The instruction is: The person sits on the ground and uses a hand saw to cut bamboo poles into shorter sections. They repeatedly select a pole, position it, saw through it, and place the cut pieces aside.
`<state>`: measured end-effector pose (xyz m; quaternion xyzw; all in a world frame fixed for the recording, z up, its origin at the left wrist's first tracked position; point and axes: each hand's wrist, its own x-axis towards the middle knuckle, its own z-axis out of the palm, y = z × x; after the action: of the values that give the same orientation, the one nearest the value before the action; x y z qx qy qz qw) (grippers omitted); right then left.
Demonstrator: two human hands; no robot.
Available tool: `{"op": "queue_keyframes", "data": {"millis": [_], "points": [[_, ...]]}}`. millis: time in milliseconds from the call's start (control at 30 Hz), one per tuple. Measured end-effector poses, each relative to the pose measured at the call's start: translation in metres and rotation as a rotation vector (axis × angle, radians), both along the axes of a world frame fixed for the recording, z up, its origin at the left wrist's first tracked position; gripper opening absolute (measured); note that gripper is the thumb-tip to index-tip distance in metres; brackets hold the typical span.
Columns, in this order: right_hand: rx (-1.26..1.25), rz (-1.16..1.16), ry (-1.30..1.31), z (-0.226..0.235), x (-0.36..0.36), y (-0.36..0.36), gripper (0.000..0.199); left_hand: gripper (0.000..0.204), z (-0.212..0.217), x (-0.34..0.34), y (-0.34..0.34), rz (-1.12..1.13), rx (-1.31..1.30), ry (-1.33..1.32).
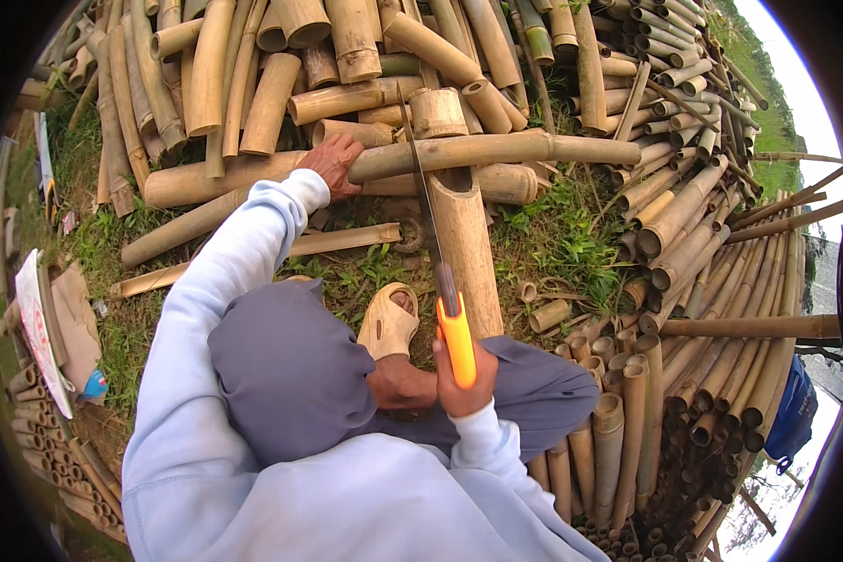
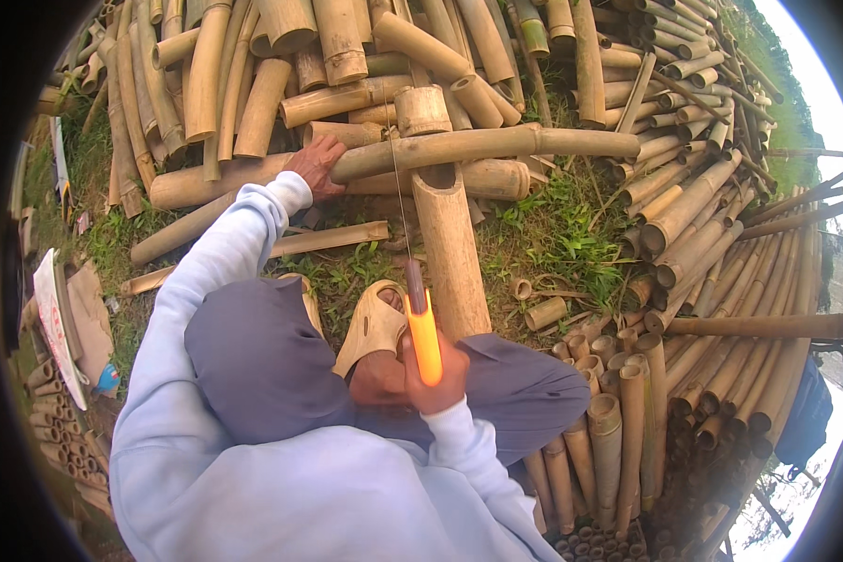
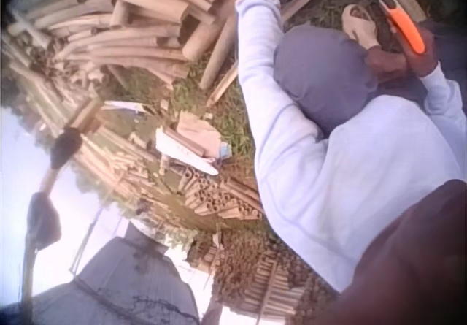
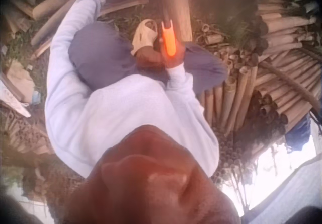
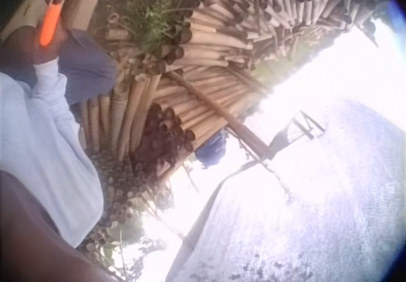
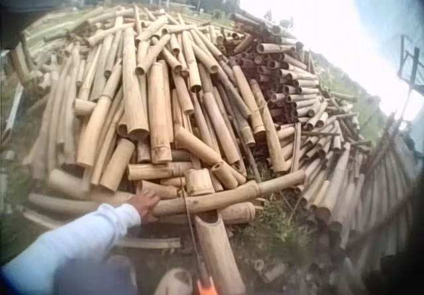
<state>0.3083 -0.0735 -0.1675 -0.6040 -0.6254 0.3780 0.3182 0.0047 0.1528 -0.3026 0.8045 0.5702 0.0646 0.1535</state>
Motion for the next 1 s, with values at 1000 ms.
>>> {"op": "queue_keyframes", "data": {"millis": [1000], "points": [[0.027, 0.014, -0.036, 0.037, 0.016, -0.035, 0.014, 0.057, -0.009, -0.002, -0.013, -0.007, 0.195, 0.024]]}}
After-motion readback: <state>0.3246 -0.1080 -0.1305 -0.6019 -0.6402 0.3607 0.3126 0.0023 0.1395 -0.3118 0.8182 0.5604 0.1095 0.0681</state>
